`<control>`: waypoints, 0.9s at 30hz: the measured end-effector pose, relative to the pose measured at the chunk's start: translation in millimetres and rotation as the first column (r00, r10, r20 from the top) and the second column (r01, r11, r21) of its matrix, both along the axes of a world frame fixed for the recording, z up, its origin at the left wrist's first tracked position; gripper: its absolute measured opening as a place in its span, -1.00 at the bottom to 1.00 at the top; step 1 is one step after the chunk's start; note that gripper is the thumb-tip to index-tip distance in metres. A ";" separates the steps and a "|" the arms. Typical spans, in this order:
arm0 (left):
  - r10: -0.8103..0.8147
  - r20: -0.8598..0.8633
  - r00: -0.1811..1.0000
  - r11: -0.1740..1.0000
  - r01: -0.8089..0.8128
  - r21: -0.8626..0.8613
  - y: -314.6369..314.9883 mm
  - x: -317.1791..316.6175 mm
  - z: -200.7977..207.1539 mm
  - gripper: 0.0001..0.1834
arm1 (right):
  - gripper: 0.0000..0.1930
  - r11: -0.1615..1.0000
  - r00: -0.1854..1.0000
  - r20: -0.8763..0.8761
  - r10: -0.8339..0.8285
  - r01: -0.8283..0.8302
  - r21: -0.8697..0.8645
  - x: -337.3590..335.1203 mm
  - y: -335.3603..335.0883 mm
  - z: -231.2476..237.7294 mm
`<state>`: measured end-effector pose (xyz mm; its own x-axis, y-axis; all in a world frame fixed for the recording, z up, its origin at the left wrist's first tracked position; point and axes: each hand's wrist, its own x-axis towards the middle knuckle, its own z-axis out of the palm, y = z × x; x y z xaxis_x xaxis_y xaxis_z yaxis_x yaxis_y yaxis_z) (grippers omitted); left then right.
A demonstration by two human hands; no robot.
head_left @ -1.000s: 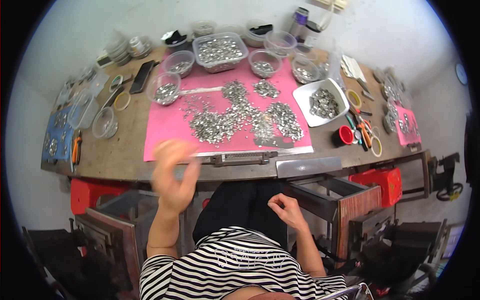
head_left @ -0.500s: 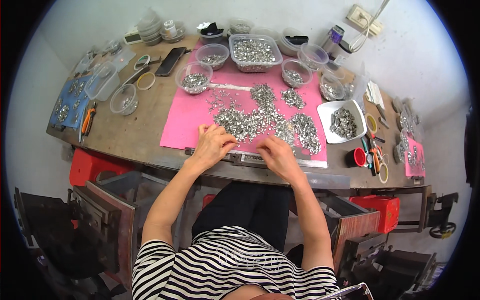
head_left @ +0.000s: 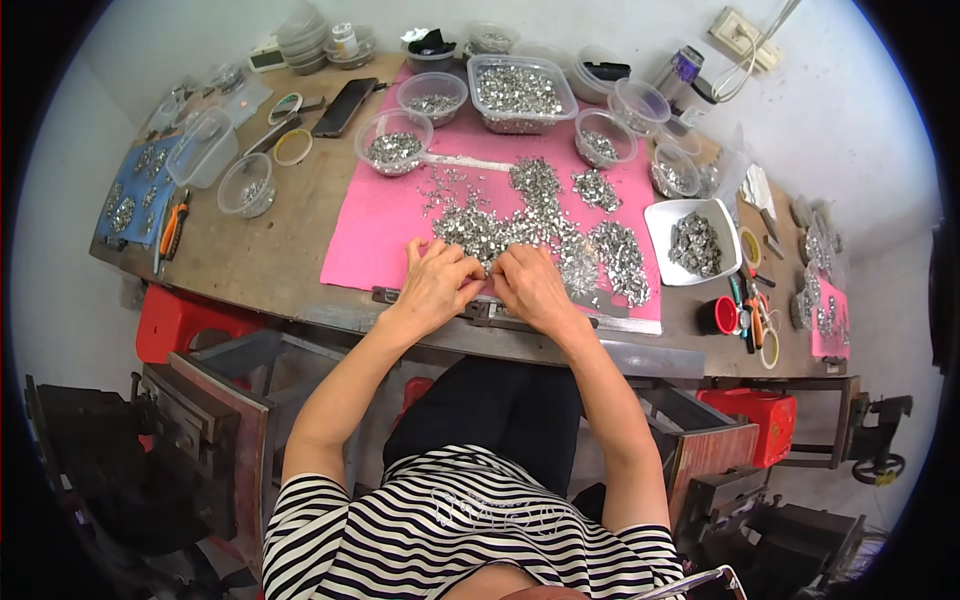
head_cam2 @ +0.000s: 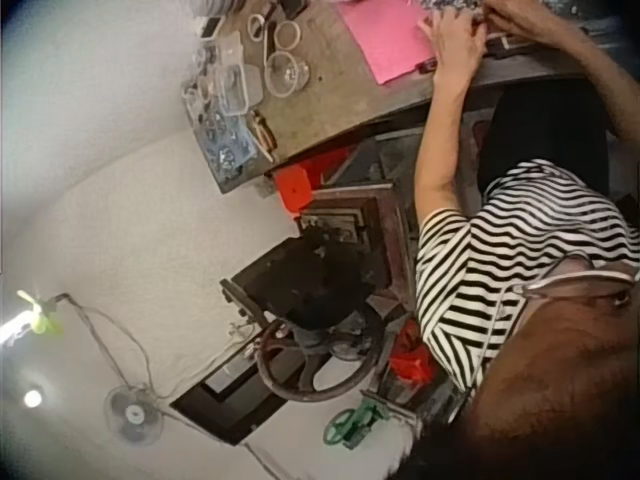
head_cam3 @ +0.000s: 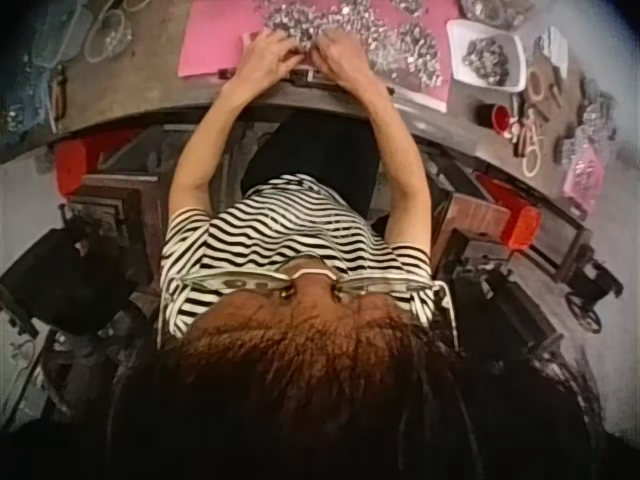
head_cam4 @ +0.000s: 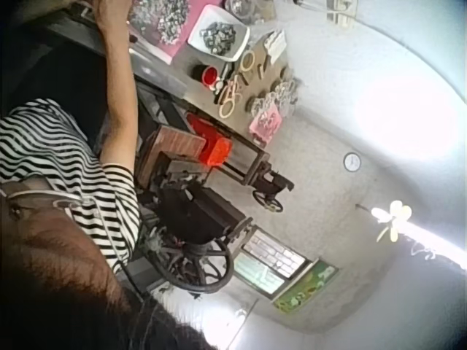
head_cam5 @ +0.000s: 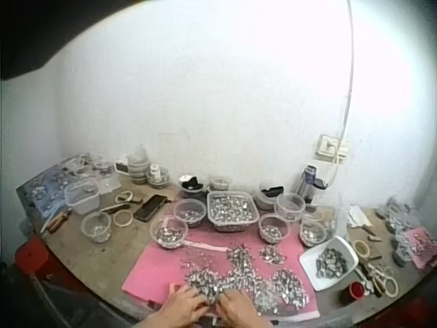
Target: The person aligns small metal pieces into a metal strip holder by hand, inserts the holder into a press machine, and rotates the handwheel to press the pieces before continuing to load more pieces.
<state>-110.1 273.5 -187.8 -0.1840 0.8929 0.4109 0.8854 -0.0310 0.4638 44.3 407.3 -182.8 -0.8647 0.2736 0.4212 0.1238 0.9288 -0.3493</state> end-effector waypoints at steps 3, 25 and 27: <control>-0.011 -0.002 1.000 1.000 0.011 -0.009 0.8 -1.0 -0.9 -0.92 | -0.91 1.000 0.997 -0.075 0.015 -0.016 -0.018 10.0 3.8 7.0; 0.026 -0.029 0.999 0.999 -0.025 0.024 2.1 2.6 0.4 -0.91 | -0.93 0.960 0.991 -0.075 -0.114 0.090 -0.263 28.5 -9.0 12.1; 0.027 -0.003 1.000 0.997 -0.027 0.068 5.8 7.2 3.0 -0.87 | -0.95 0.990 0.995 -0.082 -0.063 0.052 -0.131 14.9 -1.3 1.1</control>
